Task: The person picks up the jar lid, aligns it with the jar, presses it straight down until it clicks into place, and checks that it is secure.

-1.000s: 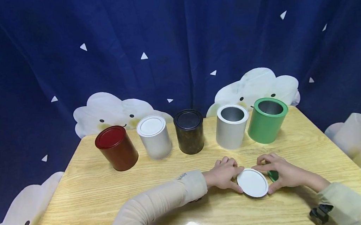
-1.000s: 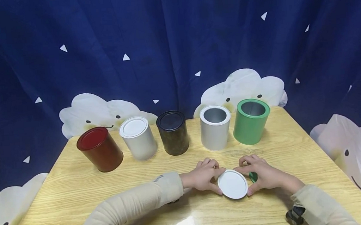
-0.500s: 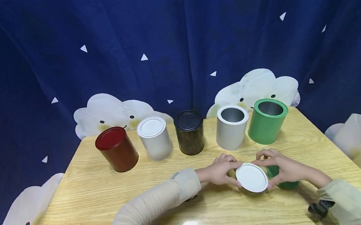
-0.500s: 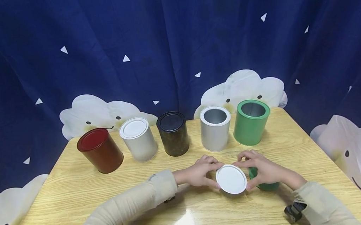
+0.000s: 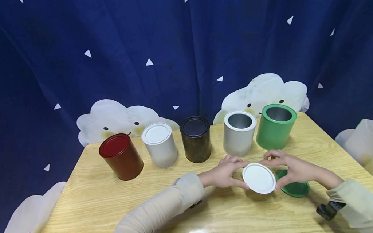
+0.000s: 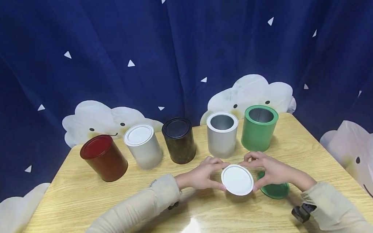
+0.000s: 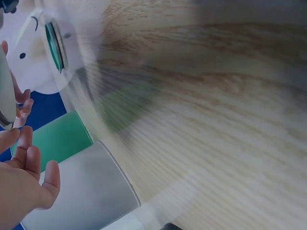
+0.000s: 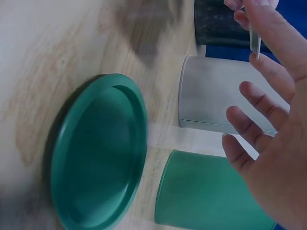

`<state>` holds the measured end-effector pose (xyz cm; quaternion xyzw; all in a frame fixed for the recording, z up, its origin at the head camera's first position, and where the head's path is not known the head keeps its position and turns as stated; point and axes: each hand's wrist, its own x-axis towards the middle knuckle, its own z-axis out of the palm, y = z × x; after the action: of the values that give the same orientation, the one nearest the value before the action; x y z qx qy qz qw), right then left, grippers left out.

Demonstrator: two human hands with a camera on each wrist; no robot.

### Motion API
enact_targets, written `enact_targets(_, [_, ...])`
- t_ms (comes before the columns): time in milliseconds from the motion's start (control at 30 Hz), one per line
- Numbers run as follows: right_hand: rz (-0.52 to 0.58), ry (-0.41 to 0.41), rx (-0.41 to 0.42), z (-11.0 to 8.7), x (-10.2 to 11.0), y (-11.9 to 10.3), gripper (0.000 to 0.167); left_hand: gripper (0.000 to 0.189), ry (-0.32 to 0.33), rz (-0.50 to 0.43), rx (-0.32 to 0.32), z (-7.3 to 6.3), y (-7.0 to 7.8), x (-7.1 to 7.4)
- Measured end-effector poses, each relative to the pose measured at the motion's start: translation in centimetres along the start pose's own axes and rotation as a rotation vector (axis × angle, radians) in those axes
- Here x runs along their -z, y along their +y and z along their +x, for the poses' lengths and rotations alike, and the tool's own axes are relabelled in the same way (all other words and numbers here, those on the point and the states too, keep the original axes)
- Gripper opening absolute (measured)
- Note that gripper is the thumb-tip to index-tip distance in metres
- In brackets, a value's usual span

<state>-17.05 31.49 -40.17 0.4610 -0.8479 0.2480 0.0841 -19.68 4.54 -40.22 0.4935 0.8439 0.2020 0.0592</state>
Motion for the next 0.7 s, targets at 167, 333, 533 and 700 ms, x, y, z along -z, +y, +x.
enact_targets(167, [0.019, -0.007, -0.008, 0.2, 0.3, -0.1, 0.078, 0.071, 0.053, 0.003, 0.003, -0.1, 0.0, 0.1])
enact_targets(333, [0.043, -0.030, -0.016, 0.4, 0.6, -0.1, 0.079, 0.068, 0.101, -0.019, 0.005, -0.2, -0.1, 0.2])
enact_targets(533, [0.043, -0.012, -0.037, 0.7, 1.1, -0.1, 0.080, 0.066, 0.189, -0.046, 0.015, -0.2, -0.2, 0.2])
enact_targets(700, [0.050, -0.015, -0.045, 1.0, 1.3, -0.1, 0.078, 0.063, 0.231, -0.068, 0.015, -0.4, -0.2, 0.3])
